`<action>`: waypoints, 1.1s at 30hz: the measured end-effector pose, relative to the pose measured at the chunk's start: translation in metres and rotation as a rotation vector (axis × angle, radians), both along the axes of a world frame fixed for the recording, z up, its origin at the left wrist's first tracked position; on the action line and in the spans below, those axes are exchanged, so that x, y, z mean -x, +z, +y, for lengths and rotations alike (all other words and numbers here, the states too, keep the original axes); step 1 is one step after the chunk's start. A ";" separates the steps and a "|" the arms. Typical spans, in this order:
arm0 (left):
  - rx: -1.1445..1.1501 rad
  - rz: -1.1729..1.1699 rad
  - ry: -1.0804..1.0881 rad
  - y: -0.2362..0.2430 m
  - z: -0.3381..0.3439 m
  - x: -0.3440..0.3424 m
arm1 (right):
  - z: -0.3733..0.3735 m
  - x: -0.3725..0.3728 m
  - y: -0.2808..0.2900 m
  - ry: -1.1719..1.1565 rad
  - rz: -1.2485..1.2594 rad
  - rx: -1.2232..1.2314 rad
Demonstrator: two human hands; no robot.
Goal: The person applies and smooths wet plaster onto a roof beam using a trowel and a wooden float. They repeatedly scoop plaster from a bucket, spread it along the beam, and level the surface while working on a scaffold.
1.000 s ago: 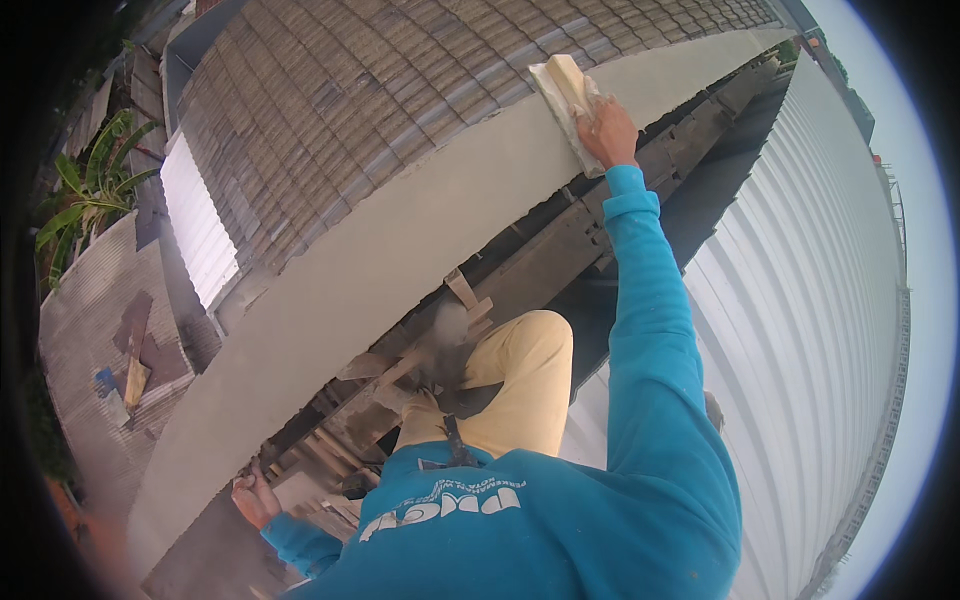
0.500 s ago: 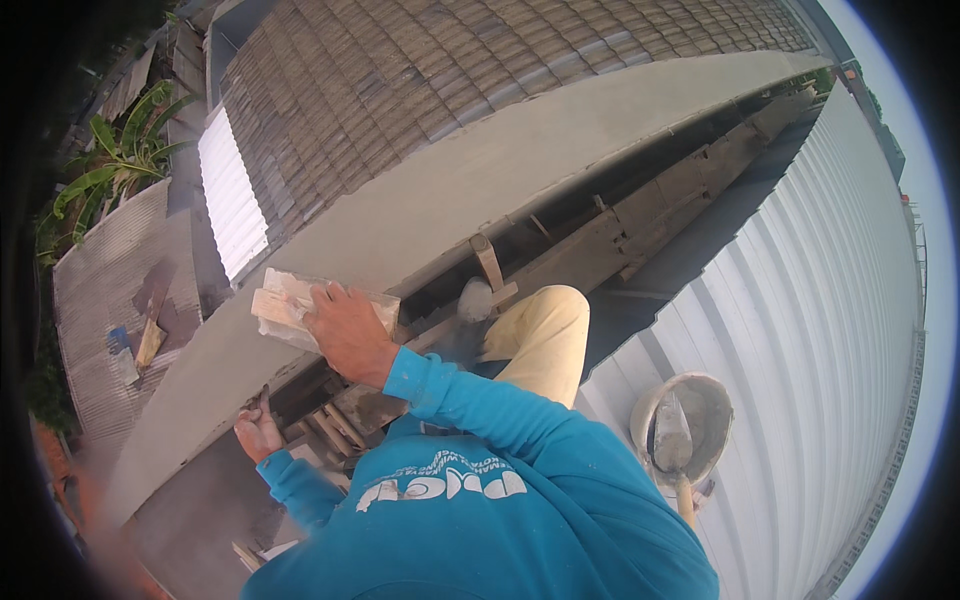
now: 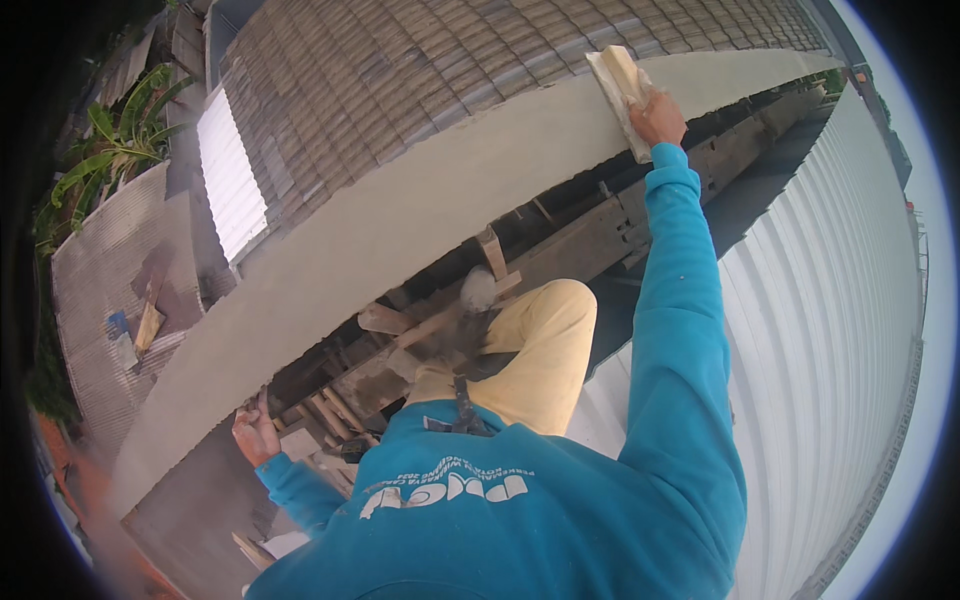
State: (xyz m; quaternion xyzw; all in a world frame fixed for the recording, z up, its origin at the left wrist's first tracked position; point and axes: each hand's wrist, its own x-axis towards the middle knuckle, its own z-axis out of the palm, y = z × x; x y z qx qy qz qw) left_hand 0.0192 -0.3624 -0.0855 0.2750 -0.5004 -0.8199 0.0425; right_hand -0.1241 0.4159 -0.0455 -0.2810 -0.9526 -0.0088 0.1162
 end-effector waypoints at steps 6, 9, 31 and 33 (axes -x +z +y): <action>0.047 -0.015 0.035 -0.010 -0.003 -0.005 | -0.066 -0.005 -0.040 0.210 0.123 -0.054; 0.018 -0.004 0.028 -0.006 0.000 -0.008 | -0.193 -0.018 -0.023 0.323 0.176 -0.046; -0.079 0.065 0.017 -0.019 -0.006 -0.001 | -0.128 -0.051 -0.003 0.103 0.111 -0.068; -0.060 0.060 0.001 -0.010 0.004 0.002 | -0.059 -0.083 0.014 -0.145 0.189 -0.018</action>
